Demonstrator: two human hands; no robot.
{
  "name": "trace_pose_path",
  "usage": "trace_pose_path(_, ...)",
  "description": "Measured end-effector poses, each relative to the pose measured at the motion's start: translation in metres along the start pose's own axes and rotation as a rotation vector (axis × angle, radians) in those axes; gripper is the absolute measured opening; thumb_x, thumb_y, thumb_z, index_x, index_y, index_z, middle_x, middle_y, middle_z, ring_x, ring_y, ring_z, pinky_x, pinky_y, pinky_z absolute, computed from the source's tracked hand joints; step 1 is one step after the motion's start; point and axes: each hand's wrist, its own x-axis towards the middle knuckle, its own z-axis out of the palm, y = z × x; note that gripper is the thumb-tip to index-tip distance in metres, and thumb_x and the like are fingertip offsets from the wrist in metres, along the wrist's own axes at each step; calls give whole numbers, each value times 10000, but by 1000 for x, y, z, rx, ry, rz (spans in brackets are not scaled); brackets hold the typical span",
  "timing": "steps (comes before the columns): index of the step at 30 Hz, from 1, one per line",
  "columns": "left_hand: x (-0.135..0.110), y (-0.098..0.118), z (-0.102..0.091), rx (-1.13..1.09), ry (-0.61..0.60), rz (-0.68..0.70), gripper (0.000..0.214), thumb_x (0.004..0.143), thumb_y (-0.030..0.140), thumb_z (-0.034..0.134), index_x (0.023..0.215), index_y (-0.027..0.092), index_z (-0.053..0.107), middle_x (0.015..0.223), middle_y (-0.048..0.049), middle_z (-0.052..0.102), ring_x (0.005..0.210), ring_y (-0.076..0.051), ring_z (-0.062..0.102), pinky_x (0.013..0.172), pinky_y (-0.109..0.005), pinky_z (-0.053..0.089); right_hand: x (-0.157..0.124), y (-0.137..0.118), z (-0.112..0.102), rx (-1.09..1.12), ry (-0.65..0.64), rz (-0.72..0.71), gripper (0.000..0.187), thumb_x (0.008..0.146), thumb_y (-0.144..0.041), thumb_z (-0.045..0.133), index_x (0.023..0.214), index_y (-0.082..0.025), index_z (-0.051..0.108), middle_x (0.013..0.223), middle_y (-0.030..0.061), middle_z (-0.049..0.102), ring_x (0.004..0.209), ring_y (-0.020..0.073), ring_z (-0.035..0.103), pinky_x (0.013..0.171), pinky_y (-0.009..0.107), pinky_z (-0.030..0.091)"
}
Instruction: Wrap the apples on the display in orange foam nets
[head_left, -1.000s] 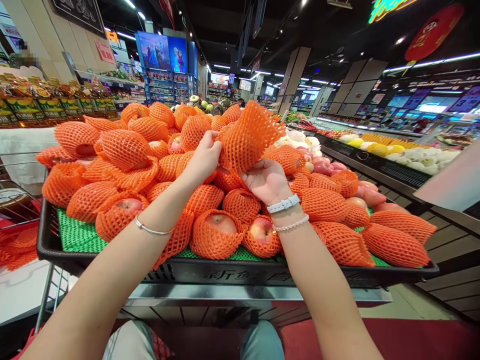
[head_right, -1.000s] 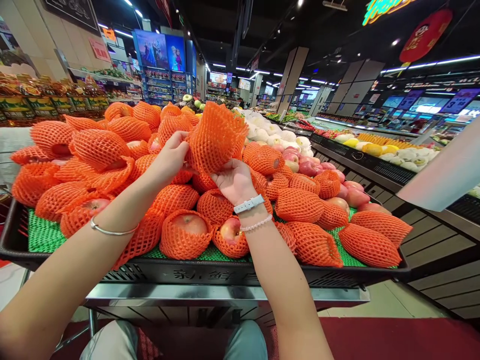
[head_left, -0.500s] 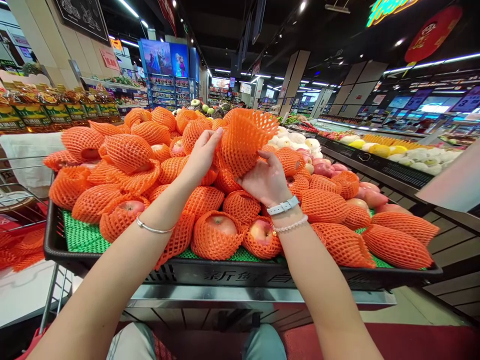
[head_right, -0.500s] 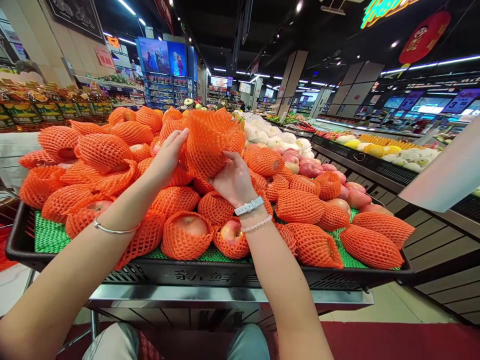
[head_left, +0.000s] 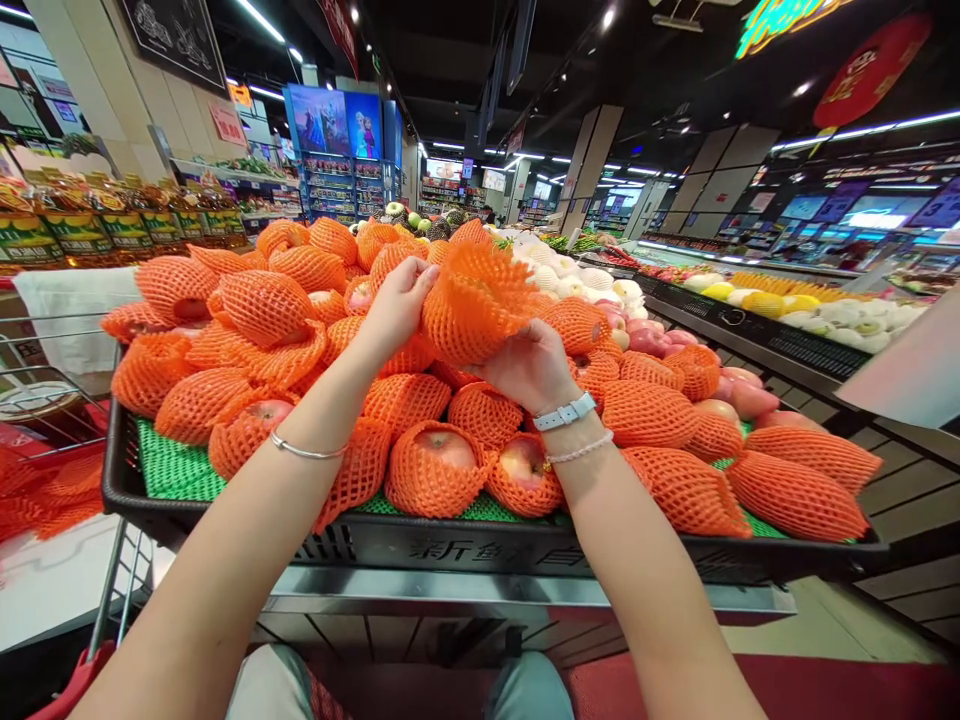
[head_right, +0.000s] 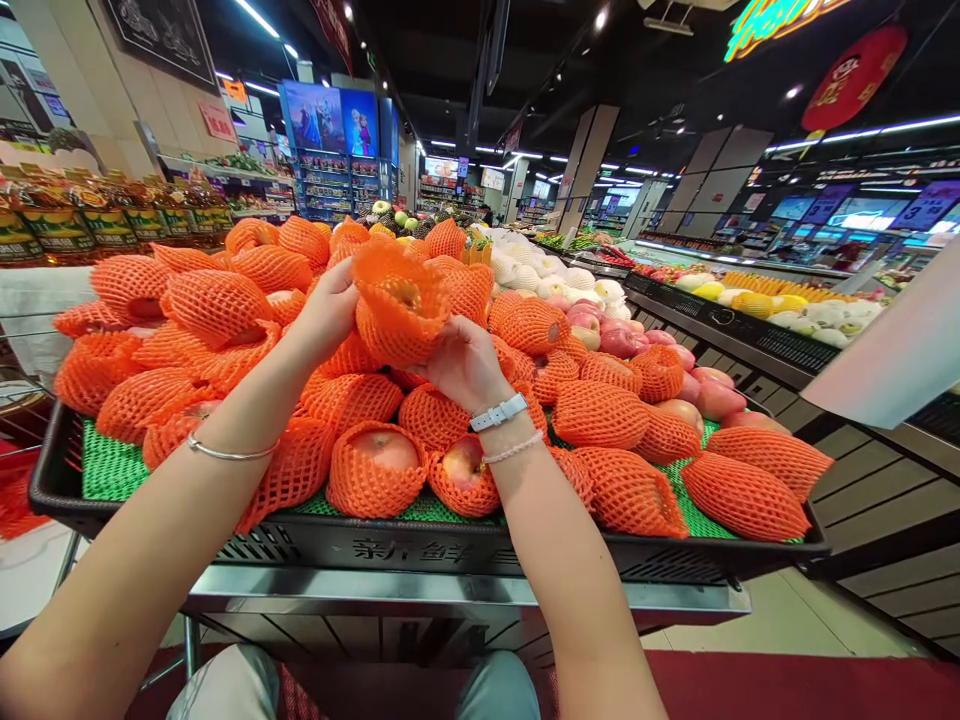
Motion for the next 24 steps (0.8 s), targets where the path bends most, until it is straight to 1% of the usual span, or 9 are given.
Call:
trace_pose_path(4,-1,1,2,-172,-31,-147,13,824,172,614,833,171,604,814,-22,633,762,-152,604,745,-271,507,-2,2,3,-8,-17,-26,239,631,-259,496,848,-250,596,811,-20,688,808,208,615,952,556,510)
trace_pose_path(8,-4,5,5,-243,-29,-254,74,803,139,625,760,181,583,762,-14,630,693,-138,598,707,-263,516,-6,1,8,55,-20,-30,235,617,-241,522,839,-252,598,841,-22,699,867,210,631,954,536,520)
trace_pose_path(10,-4,4,6,-269,-14,-265,100,809,134,616,740,185,565,742,-11,617,674,-134,584,702,-265,513,-8,-1,10,73,-50,-3,184,677,-293,540,848,-256,596,870,-11,704,919,218,643,952,530,525)
trace_pose_path(11,-4,4,7,-277,0,-255,109,818,134,604,736,188,557,723,-6,603,657,-130,571,693,-262,508,-8,-2,11,75,-69,19,184,727,-349,535,874,-260,600,890,-1,705,949,223,646,948,528,529)
trace_pose_path(13,-5,5,8,-254,23,-220,138,852,148,568,724,193,537,673,9,555,598,-116,519,646,-250,478,-7,-3,12,82,-74,70,283,824,-487,477,944,-264,604,912,20,706,1001,232,647,927,524,542)
trace_pose_path(15,-7,9,9,-162,48,-155,179,880,154,538,706,192,518,635,24,505,554,-103,455,599,-234,429,-5,-3,12,119,1,111,377,878,-570,400,972,-264,598,879,23,705,1009,232,649,888,510,564)
trace_pose_path(19,-12,17,15,74,70,14,195,879,105,537,709,193,494,616,41,470,578,-99,423,603,-221,364,1,4,11,236,196,115,339,909,-531,385,951,-260,585,821,9,705,927,225,661,798,461,599)
trace_pose_path(21,-13,19,17,150,45,47,180,882,113,532,728,198,492,616,41,477,596,-106,432,611,-223,356,3,7,12,280,237,79,320,911,-499,387,973,-258,589,842,13,711,878,217,656,754,431,605)
trace_pose_path(24,-14,16,19,232,-5,54,157,889,135,510,745,198,507,645,28,517,626,-118,447,614,-226,363,4,8,14,338,267,-7,376,920,-522,348,981,-255,605,866,14,710,847,202,650,713,381,606)
